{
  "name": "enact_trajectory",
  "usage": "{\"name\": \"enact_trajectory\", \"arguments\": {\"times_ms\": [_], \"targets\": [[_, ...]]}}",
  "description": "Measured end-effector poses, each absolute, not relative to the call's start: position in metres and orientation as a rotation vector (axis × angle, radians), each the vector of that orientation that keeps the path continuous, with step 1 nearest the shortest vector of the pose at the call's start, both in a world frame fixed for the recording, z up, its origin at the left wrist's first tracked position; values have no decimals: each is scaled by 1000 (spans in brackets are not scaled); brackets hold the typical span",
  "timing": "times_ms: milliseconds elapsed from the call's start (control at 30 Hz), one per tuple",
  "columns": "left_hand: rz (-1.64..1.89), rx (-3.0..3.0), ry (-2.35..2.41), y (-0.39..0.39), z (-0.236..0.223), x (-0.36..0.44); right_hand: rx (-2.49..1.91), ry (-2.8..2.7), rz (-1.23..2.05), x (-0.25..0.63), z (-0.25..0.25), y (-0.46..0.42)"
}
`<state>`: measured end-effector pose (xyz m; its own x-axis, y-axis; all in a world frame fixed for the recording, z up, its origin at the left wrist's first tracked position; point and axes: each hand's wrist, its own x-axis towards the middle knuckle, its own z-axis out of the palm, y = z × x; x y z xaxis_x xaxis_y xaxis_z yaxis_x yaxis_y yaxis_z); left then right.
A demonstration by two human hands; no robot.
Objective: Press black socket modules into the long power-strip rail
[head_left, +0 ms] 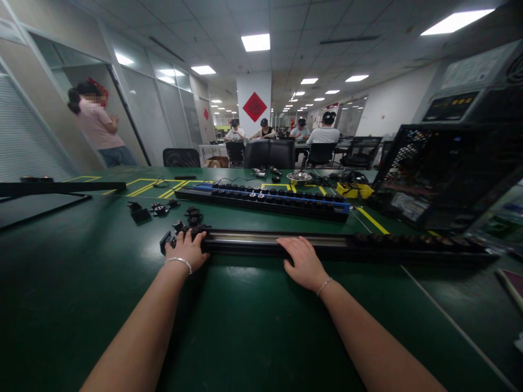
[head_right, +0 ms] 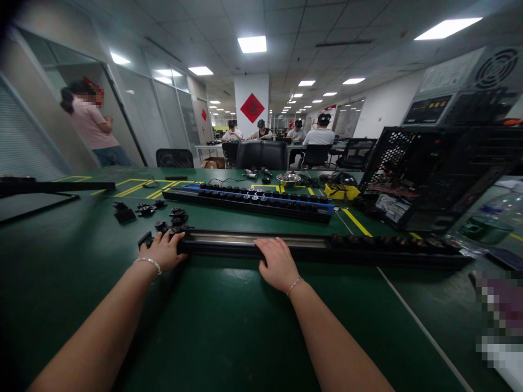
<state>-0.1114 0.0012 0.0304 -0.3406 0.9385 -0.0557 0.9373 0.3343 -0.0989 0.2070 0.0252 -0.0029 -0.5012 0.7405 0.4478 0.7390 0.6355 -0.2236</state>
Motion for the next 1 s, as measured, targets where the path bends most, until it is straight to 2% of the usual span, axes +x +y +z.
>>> {"name": "enact_trajectory", "arguments": {"times_ms": [1000], "targets": [[-73,-1638,-2673,2,32,-129,-1155,-2347,14,207,-1,25]]}}
